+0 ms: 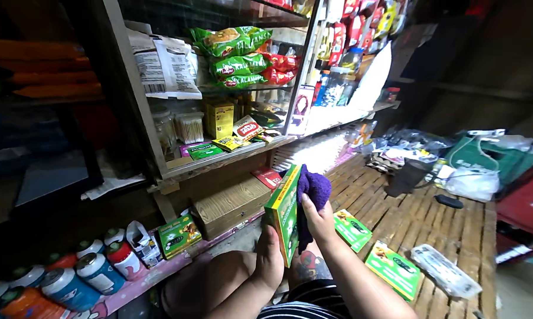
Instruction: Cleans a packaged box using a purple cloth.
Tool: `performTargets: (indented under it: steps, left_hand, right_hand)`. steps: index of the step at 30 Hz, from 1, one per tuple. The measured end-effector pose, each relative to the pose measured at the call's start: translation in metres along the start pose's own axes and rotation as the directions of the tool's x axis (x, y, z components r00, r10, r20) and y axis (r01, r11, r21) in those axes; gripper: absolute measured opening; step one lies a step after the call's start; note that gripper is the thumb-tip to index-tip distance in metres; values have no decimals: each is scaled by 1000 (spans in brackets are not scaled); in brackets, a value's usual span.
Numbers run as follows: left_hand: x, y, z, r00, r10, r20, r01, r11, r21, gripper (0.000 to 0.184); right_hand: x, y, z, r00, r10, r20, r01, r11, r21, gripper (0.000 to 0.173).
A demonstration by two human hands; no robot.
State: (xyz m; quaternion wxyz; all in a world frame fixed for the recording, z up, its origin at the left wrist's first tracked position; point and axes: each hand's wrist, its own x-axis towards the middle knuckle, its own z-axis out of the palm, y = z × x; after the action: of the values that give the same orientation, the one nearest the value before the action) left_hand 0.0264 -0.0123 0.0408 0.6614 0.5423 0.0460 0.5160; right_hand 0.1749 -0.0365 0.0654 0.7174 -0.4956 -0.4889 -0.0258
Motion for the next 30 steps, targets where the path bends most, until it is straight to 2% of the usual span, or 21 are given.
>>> performTargets:
  steps: [5,11,18,22,30]
  left_hand:
    - [-2,0,0,998,-17,57,13,998,63,82]
    - [1,5,-2,998,-45,50,43,999,24,78]
    - [6,12,-5,990,-114,88,123,988,-96,72]
    - [8,16,-4,979,-197,58,205,949,-240,69]
    - [17,23,-6,981,-176,-78,135,918,-374,67]
  right_hand:
    - [6,-7,-10,996,77,-42,-75,996,55,32]
    - [14,-18,-15,989,147,-30,-144,986,83,27]
    - [28,-35,-29,899,437,30,-435,881,187,27]
    - [31,-35,-33,870,483,95,-492,850,187,27]
    - [25,-35,-32,845,475,245,-524,827,205,30]
